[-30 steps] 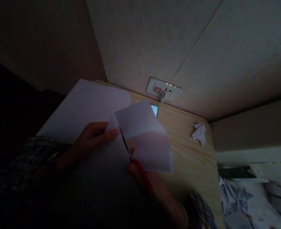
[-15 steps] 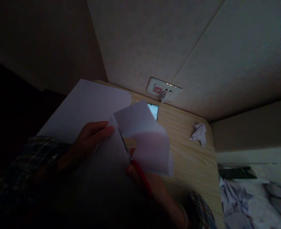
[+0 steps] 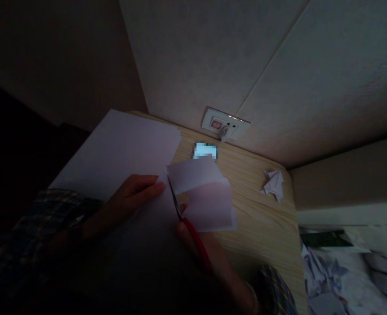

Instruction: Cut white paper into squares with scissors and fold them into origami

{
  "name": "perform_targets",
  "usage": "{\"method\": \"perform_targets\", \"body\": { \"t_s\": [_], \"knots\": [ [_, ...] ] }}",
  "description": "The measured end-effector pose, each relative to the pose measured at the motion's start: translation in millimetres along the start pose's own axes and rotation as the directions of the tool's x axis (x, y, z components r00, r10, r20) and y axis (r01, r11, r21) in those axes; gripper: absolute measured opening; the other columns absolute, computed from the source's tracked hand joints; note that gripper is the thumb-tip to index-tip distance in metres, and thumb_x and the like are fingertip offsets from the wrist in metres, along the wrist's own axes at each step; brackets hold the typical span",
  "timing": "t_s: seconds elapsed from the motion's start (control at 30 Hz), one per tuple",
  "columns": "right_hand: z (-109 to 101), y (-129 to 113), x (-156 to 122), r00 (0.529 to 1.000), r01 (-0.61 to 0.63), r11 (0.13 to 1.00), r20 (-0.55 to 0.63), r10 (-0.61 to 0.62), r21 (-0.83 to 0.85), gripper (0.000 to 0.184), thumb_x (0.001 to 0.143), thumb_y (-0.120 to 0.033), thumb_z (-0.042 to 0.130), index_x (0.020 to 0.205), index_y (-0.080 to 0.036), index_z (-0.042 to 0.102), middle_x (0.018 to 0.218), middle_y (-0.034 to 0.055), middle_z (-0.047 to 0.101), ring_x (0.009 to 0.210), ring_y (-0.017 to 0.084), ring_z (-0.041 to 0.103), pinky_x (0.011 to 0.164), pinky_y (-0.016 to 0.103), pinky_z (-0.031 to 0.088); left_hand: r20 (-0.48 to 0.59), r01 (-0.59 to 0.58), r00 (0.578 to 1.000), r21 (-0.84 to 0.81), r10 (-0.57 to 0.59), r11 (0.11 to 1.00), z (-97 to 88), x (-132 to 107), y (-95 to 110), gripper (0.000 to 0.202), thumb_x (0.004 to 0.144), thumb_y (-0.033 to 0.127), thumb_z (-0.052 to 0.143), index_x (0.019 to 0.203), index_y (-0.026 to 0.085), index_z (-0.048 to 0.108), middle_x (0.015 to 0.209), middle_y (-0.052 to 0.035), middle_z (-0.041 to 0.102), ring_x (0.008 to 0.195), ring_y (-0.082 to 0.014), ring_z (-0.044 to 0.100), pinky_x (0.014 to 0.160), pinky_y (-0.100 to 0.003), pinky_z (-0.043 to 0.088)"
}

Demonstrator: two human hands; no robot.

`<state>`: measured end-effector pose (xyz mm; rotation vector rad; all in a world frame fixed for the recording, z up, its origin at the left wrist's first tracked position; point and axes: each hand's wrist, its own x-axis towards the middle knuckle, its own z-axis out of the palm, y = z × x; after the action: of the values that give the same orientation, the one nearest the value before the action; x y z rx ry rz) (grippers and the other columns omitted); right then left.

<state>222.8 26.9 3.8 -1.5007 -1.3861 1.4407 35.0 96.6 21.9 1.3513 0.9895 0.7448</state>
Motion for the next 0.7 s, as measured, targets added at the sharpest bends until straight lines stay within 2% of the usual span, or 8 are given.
{"method": "perform_targets", "body": {
  "t_s": [0.07, 0.17, 0.3, 0.43, 0.6, 0.7],
  "knots": [
    [0.6, 0.0, 0.2, 0.999, -0.011, 0.998, 0.051, 0.008, 0.062, 0.034, 0.081, -0.058, 0.054, 0.095, -0.031, 0.067, 0.097, -0.0015, 0.075, 0.088, 0.020, 0.069, 0.080, 0.026, 0.056, 0.003, 0.012, 1.000, -0.013, -0.012, 1.000, 0.3, 0.2, -0.3, 0.034, 0.085, 0.038, 0.048, 0.059, 0.016, 0.049, 0.054, 0.0051, 0.043, 0.047, -0.0074, 0.038, 0.039, -0.018, 0.027],
    [1.1, -0.8, -0.3, 0.998, -0.023, 0.996, 0.061, 0.017, 0.090, 0.033, 0.080, -0.060, 0.055, 0.091, -0.031, 0.066, 0.093, -0.0013, 0.074, 0.086, 0.021, 0.069, 0.078, 0.026, 0.056, 0.015, 0.033, 0.999, -0.041, -0.033, 0.999, 1.0, 0.1, 0.2, 0.033, 0.085, 0.039, 0.048, 0.061, 0.016, 0.050, 0.054, 0.0052, 0.044, 0.047, -0.0076, 0.038, 0.039, -0.018, 0.028],
    [1.8, -3.3, -1.2, 0.997, -0.052, 0.986, 0.072, 0.041, 0.157, 0.034, 0.079, -0.058, 0.057, 0.098, -0.032, 0.066, 0.102, -0.0017, 0.073, 0.094, 0.020, 0.069, 0.085, 0.025, 0.055, 0.015, 0.044, 0.999, -0.051, -0.044, 0.998, 1.4, -0.3, 0.4, 0.033, 0.085, 0.039, 0.048, 0.061, 0.017, 0.049, 0.054, 0.0053, 0.044, 0.047, -0.0077, 0.039, 0.039, -0.018, 0.028],
    [2.7, -7.7, -0.7, 0.997, -0.030, 0.989, 0.076, 0.019, 0.142, 0.031, 0.078, -0.057, 0.056, 0.091, -0.030, 0.066, 0.095, -0.0002, 0.074, 0.089, 0.022, 0.069, 0.080, 0.027, 0.057, 0.006, 0.036, 0.999, -0.031, -0.035, 0.999, 1.4, -0.2, -0.3, 0.034, 0.085, 0.039, 0.049, 0.059, 0.017, 0.049, 0.053, 0.0055, 0.043, 0.046, -0.0074, 0.038, 0.039, -0.018, 0.028],
    [3.3, -9.4, -1.6, 0.995, -0.049, 0.981, 0.095, 0.031, 0.190, 0.027, 0.080, -0.054, 0.054, 0.094, -0.033, 0.065, 0.096, -0.0029, 0.074, 0.087, 0.021, 0.070, 0.078, 0.027, 0.057, 0.011, 0.042, 0.999, -0.049, -0.042, 0.998, 1.9, -0.3, 0.7, 0.033, 0.084, 0.039, 0.048, 0.060, 0.017, 0.049, 0.053, 0.0051, 0.044, 0.046, -0.0077, 0.039, 0.039, -0.018, 0.028],
    [3.6, -7.3, -2.4, 0.995, -0.059, 0.989, 0.086, 0.048, 0.133, 0.029, 0.081, -0.055, 0.054, 0.095, -0.032, 0.067, 0.099, -0.0023, 0.074, 0.095, 0.022, 0.069, 0.080, 0.027, 0.057, 0.009, 0.047, 0.999, -0.048, -0.046, 0.998, 2.0, -0.8, 2.0, 0.034, 0.084, 0.040, 0.048, 0.059, 0.017, 0.048, 0.052, 0.0054, 0.043, 0.045, -0.0073, 0.037, 0.037, -0.018, 0.026]
  ]
}}
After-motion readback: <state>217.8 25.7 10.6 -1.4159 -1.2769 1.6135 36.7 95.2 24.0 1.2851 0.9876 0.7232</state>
